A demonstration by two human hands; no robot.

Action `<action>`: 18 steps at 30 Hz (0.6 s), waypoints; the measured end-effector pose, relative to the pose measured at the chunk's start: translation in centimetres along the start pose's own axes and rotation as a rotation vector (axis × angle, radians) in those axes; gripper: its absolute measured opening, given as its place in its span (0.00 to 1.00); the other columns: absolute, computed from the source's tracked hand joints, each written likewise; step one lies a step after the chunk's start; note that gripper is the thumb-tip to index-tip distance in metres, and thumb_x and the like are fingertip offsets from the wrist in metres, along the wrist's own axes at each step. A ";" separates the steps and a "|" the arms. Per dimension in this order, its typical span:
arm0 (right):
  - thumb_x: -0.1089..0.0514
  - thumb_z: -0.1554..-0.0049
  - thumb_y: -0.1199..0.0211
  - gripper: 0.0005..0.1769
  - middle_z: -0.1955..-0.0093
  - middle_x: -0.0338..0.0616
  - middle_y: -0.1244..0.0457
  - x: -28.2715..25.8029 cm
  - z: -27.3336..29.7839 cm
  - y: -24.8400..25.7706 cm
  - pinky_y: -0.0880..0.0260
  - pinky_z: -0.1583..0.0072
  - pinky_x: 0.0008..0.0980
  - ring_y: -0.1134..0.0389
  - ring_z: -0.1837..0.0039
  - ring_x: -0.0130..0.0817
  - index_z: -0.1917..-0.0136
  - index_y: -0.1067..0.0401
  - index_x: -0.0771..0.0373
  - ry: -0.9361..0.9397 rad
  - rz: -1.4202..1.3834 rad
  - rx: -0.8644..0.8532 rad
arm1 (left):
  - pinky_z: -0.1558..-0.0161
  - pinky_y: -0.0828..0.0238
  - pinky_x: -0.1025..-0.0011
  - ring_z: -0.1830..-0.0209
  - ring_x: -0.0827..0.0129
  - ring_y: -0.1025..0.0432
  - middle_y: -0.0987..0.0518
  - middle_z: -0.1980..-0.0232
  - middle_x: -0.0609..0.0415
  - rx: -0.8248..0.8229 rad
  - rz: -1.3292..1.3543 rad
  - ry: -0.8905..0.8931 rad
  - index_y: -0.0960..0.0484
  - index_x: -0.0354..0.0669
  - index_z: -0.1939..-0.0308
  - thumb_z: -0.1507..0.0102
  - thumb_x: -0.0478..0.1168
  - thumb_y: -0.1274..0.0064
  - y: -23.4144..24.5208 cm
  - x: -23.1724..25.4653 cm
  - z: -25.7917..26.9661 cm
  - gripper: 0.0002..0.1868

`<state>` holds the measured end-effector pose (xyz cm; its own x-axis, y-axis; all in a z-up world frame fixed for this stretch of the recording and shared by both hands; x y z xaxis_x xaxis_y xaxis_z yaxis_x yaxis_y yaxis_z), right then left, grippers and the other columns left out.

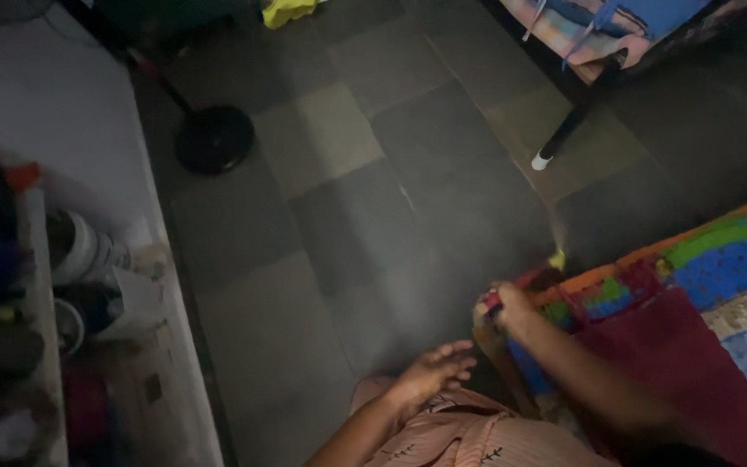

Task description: The person sweeps the floor of a room with several beds using a broom, moving the broom across the tiles around and under the furniture.

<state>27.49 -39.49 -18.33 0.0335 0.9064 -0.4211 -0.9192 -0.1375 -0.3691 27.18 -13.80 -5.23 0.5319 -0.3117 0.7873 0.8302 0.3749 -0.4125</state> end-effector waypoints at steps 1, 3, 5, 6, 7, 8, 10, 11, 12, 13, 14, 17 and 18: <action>0.60 0.40 0.47 0.11 0.73 0.39 0.46 0.3 -0.9 -0.8 0.37 0.64 0.37 0.43 0.69 0.38 0.65 0.40 0.56 0.002 -0.006 0.001 | 0.46 0.28 0.76 0.45 0.72 0.28 0.24 0.32 0.54 -0.013 0.043 -0.006 0.36 0.48 0.23 0.30 0.41 0.55 0.8 0.0 -0.4 0.29; 0.60 0.40 0.47 0.08 0.69 0.43 0.42 1.3 -1.7 -1.7 0.35 0.60 0.38 0.40 0.66 0.40 0.62 0.36 0.59 0.031 0.226 0.015 | 0.46 0.28 0.75 0.45 0.72 0.28 0.24 0.33 0.54 0.010 0.040 0.017 0.37 0.47 0.24 0.30 0.42 0.53 2.6 0.0 -1.1 0.29; 0.59 0.40 0.47 0.07 0.65 0.47 0.38 2.6 -2.0 -2.0 0.34 0.56 0.39 0.37 0.62 0.42 0.59 0.32 0.61 0.055 0.464 0.031 | 0.45 0.28 0.75 0.44 0.72 0.28 0.24 0.33 0.54 0.034 0.043 0.040 0.37 0.47 0.24 0.30 0.43 0.50 4.1 0.1 -1.4 0.30; 0.59 0.40 0.46 0.08 0.63 0.48 0.36 3.2 -2.0 -2.1 0.33 0.54 0.39 0.35 0.60 0.44 0.58 0.30 0.63 0.067 0.584 0.039 | 0.45 0.27 0.73 0.44 0.71 0.27 0.24 0.35 0.55 0.115 0.113 0.105 0.38 0.49 0.24 0.31 0.44 0.50 5.3 -0.2 -1.3 0.31; 0.54 0.38 0.48 0.12 0.58 0.48 0.34 5.8 -1.6 -2.1 0.33 0.51 0.38 0.34 0.57 0.43 0.54 0.28 0.63 -0.064 0.827 0.034 | 0.44 0.26 0.71 0.43 0.70 0.27 0.24 0.36 0.55 0.198 0.185 0.170 0.38 0.50 0.25 0.33 0.44 0.50 6.3 -0.6 -1.0 0.32; 0.50 0.36 0.49 0.17 0.53 0.49 0.32 8.7 -0.6 -1.6 0.33 0.47 0.37 0.34 0.53 0.42 0.51 0.26 0.64 -0.199 1.068 0.028 | 0.44 0.26 0.71 0.43 0.70 0.27 0.24 0.36 0.55 0.197 0.190 0.175 0.38 0.50 0.25 0.33 0.44 0.50 6.6 -0.4 -0.9 0.32; 0.46 0.38 0.47 0.18 0.52 0.47 0.32 12.1 2.7 -2.6 0.32 0.46 0.36 0.33 0.51 0.40 0.48 0.27 0.62 -0.267 1.240 -0.187 | 0.49 0.31 0.67 0.49 0.61 0.31 0.22 0.46 0.46 0.174 0.188 0.149 0.32 0.29 0.26 0.28 0.48 0.47 6.9 0.7 -0.5 0.32; 0.44 0.40 0.46 0.20 0.51 0.46 0.32 12.7 4.5 -4.2 0.32 0.45 0.36 0.33 0.50 0.39 0.47 0.27 0.61 -0.249 1.251 -0.343 | 0.49 0.31 0.67 0.49 0.61 0.31 0.22 0.46 0.46 0.176 0.190 0.147 0.32 0.29 0.26 0.28 0.48 0.47 7.0 1.5 0.0 0.32; 0.43 0.41 0.45 0.21 0.50 0.46 0.32 13.1 6.4 -6.4 0.31 0.44 0.35 0.32 0.49 0.38 0.45 0.27 0.60 -0.212 1.240 -0.479 | 0.46 0.30 0.68 0.45 0.63 0.29 0.21 0.44 0.48 0.190 0.169 0.171 0.34 0.35 0.26 0.30 0.48 0.48 7.0 2.3 1.0 0.32; 0.41 0.42 0.45 0.23 0.49 0.45 0.32 13.0 8.4 -8.7 0.31 0.43 0.34 0.32 0.48 0.36 0.44 0.28 0.59 -0.161 1.225 -0.586 | 0.42 0.29 0.69 0.42 0.65 0.27 0.21 0.42 0.51 0.204 0.150 0.197 0.36 0.40 0.26 0.31 0.48 0.49 7.0 3.2 2.0 0.32; 0.39 0.43 0.44 0.24 0.48 0.44 0.32 12.6 9.8 -10.7 0.31 0.42 0.34 0.32 0.47 0.35 0.42 0.28 0.57 -0.144 1.219 -0.576 | 0.42 0.29 0.69 0.42 0.65 0.27 0.21 0.42 0.51 0.205 0.152 0.196 0.36 0.40 0.26 0.31 0.48 0.49 6.9 4.5 2.7 0.32; 0.36 0.47 0.37 0.28 0.48 0.46 0.32 12.1 12.6 -14.2 0.28 0.44 0.38 0.30 0.48 0.38 0.43 0.27 0.57 -0.362 1.231 -0.243 | 0.43 0.29 0.70 0.42 0.68 0.26 0.19 0.43 0.53 0.229 0.175 0.167 0.32 0.40 0.28 0.33 0.47 0.51 6.9 7.4 3.7 0.30; 0.34 0.49 0.36 0.30 0.50 0.45 0.33 11.2 13.8 -14.9 0.27 0.47 0.38 0.30 0.51 0.37 0.44 0.27 0.57 -0.341 1.182 -0.281 | 0.43 0.30 0.70 0.42 0.68 0.26 0.19 0.42 0.53 0.251 0.215 0.104 0.33 0.42 0.28 0.33 0.46 0.52 7.2 8.4 3.6 0.30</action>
<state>36.12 -21.83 -6.13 -0.8912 0.2236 -0.3946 -0.2027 -0.9747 -0.0944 37.01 -10.55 0.10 0.7149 -0.2848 0.6386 0.6376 0.6404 -0.4281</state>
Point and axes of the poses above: each hand's wrist, its own z-axis away from the middle knuckle, its own y-axis out of the back of the hand, x = y × z, the point moved 7 cm from there along -z, towards the middle knuckle
